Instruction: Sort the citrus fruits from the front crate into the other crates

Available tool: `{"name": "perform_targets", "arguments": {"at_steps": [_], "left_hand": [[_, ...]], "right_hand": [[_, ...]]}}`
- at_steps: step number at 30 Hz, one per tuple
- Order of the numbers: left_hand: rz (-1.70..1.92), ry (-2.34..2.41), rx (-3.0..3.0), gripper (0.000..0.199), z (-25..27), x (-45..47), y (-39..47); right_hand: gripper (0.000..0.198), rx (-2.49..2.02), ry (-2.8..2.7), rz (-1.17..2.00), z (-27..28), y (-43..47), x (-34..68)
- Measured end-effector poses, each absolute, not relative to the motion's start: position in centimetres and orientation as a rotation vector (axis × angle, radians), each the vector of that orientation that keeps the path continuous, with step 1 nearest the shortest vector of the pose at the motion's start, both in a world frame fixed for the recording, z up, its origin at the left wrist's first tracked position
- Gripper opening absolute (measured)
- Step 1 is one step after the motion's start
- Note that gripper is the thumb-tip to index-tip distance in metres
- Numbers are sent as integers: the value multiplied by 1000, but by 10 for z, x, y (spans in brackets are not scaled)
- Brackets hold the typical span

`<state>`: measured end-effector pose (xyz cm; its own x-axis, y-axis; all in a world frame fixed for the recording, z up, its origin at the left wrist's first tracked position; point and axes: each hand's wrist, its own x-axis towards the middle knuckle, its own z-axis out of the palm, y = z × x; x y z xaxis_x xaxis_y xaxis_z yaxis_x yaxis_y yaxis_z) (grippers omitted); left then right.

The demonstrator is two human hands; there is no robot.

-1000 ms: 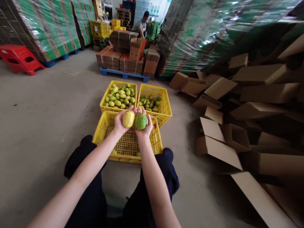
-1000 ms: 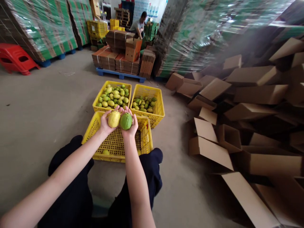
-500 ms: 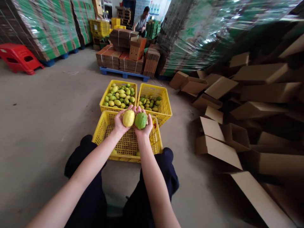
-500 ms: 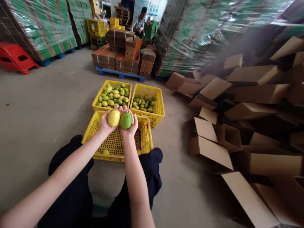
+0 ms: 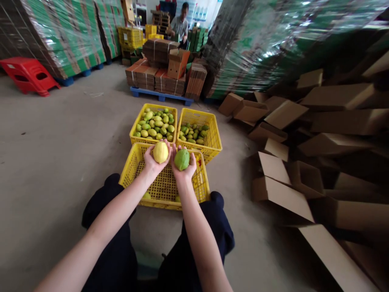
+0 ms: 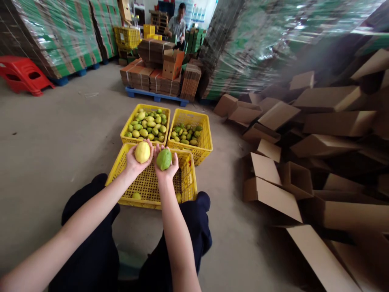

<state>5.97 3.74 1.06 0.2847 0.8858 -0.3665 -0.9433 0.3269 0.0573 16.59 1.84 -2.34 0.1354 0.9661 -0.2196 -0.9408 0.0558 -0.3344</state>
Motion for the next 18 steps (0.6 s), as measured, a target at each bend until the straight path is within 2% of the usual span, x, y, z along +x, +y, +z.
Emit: {"name": "perform_targets", "arguments": {"at_steps": [2, 6, 10, 13, 18], "left_hand": [[1283, 421, -258, 36, 17, 46, 37], [1408, 541, -304, 33, 23, 14, 42], [1642, 575, -307, 23, 27, -20, 50], [1757, 589, -349, 21, 32, -38, 54], [1803, 579, -401, 22, 38, -49, 52]], "right_hand": [[18, -593, -2, 1512, -35, 9, 166], [6, -1177, 150, 1698, -67, -22, 163], [12, -1374, 152, 1727, -89, -33, 154], [14, -1423, 61, 1707, -80, 4, 143], [29, -1347, -232, 1656, -25, 119, 127]]}}
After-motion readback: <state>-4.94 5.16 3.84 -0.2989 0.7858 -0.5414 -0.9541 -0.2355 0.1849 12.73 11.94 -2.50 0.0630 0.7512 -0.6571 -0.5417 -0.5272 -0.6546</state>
